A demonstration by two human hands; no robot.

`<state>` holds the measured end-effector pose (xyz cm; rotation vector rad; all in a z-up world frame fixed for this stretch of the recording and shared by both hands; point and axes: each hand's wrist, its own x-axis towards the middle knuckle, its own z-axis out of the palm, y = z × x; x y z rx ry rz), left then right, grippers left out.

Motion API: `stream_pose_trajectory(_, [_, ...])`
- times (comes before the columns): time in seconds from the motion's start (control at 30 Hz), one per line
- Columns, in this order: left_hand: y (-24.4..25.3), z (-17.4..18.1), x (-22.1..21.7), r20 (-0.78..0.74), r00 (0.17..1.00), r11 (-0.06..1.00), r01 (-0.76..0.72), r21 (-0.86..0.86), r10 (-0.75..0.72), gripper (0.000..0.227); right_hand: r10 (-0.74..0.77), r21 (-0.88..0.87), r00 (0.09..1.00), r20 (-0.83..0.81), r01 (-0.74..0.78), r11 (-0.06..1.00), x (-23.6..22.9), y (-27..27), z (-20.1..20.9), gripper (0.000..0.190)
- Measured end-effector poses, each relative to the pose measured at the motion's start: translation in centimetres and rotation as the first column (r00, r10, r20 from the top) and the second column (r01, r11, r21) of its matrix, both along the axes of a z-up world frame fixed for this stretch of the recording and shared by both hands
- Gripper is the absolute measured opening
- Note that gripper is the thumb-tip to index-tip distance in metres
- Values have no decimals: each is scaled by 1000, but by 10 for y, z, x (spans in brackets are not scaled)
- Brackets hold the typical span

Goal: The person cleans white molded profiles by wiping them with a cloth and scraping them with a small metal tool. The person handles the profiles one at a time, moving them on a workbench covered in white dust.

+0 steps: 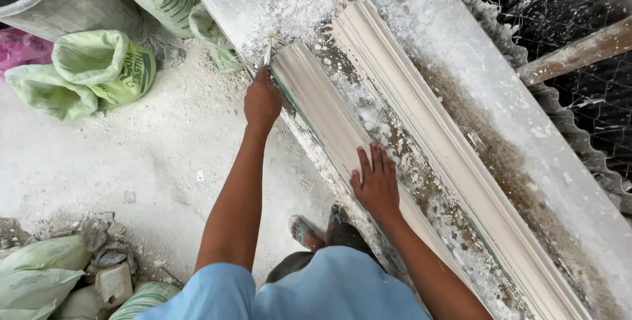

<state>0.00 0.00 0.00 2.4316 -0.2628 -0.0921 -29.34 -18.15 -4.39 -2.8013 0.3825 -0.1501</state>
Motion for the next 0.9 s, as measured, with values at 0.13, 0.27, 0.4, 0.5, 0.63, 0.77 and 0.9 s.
stream_pose_trajectory(0.13, [16,-25,-91,172,982,992,99,-77,-84,52,-18,-5,1000,-16,18,1000,-1,3,4,62])
stream_pose_trajectory(0.27, [38,-5,-240,-179,975,970,90,-225,-132,57,-4,8,1000,-27,4,1000,-2,3,3,62])
stream_pose_trajectory(0.4, [69,8,-269,-87,927,889,318,-330,-364,43,-6,-1,999,-39,6,1000,-3,4,5,60])
stream_pose_trajectory(0.5, [98,4,-208,-53,830,818,533,-216,-555,30,-37,-8,998,-60,36,999,-2,6,7,61])
stream_pose_trajectory(0.63, [109,9,-104,-71,612,616,782,-92,-788,26,-155,9,985,-74,156,988,0,6,6,61])
stream_pose_trajectory(0.77, [100,24,3,-151,289,281,957,74,-945,29,-289,22,949,-124,294,956,-13,24,8,59])
stream_pose_trajectory(0.9, [76,2,76,-167,69,36,980,194,-984,28,-593,44,805,-14,593,804,-59,69,0,54])
